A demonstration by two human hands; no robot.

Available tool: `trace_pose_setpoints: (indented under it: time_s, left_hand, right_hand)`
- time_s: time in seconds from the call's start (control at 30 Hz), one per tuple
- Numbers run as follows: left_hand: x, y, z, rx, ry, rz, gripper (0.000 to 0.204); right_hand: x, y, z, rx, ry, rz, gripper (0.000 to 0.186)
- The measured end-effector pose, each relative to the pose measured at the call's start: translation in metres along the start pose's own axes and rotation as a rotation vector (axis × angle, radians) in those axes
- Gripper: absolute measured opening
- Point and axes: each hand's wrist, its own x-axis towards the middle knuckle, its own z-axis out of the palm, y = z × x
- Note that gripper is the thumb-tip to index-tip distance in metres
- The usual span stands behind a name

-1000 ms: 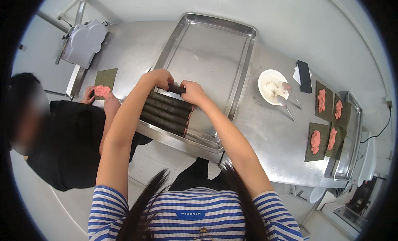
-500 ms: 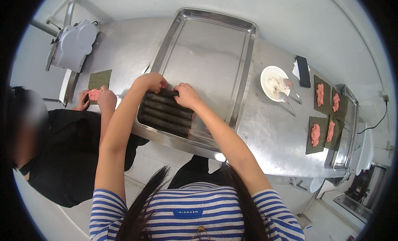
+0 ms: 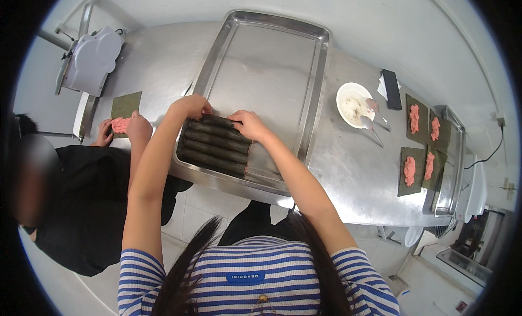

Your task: The person spreads a pink filling onto sheets of nori using a spoon, then rolls the nori into cylindrical sushi rolls. The person places the completed rolls onto a metal tray. Another person is also preparing sushi at the same workstation.

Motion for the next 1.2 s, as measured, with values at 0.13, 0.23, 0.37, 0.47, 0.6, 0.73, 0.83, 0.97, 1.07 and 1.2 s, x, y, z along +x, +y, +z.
trace_pose_setpoints:
  time_s: [0.13, 0.23, 0.37, 0.47, 0.6, 0.73, 0.83, 0.97, 1.07, 1.2]
  left_hand:
    - [-0.001, 0.004, -0.003, 0.003, -0.005, -0.023, 0.048]
    - [-0.007, 0.009, 0.0, -0.045, 0.046, 0.056, 0.054]
    - [-0.005, 0.023, 0.004, -0.108, 0.04, 0.185, 0.061]
    - [-0.007, 0.028, 0.017, -0.024, 0.057, 0.139, 0.062]
    - [-0.01, 0.023, 0.028, -0.005, 0.12, 0.177, 0.06]
    - [-0.011, 0.024, 0.027, -0.004, 0.186, 0.202, 0.056]
    - [-0.008, 0.023, 0.025, -0.012, 0.197, 0.204, 0.051]
    - [-0.015, 0.031, 0.023, 0.065, 0.196, 0.147, 0.048]
    - [-0.027, 0.049, 0.025, 0.001, 0.35, 0.172, 0.051]
    - [-0.046, 0.123, 0.016, -0.124, 0.471, 0.378, 0.048]
  right_hand:
    - [0.004, 0.017, -0.022, 0.256, -0.058, 0.169, 0.031]
    - [0.005, 0.008, -0.041, 0.274, 0.0, 0.211, 0.03]
    - [0.002, 0.012, -0.033, 0.167, -0.044, 0.205, 0.032]
    - [-0.006, 0.007, -0.017, -0.025, -0.067, 0.051, 0.033]
    - [-0.011, 0.001, -0.007, -0.043, -0.011, 0.075, 0.034]
    - [-0.011, 0.009, -0.002, -0.118, 0.044, 0.023, 0.032]
    - [-0.012, -0.001, -0.003, -0.137, 0.024, 0.052, 0.031]
    - [-0.034, -0.012, -0.023, -0.192, 0.153, 0.004, 0.036]
    - [-0.078, -0.026, -0.075, -0.219, 0.379, -0.118, 0.037]
    - [-0.176, 0.019, -0.152, -0.318, 0.864, 0.016, 0.038]
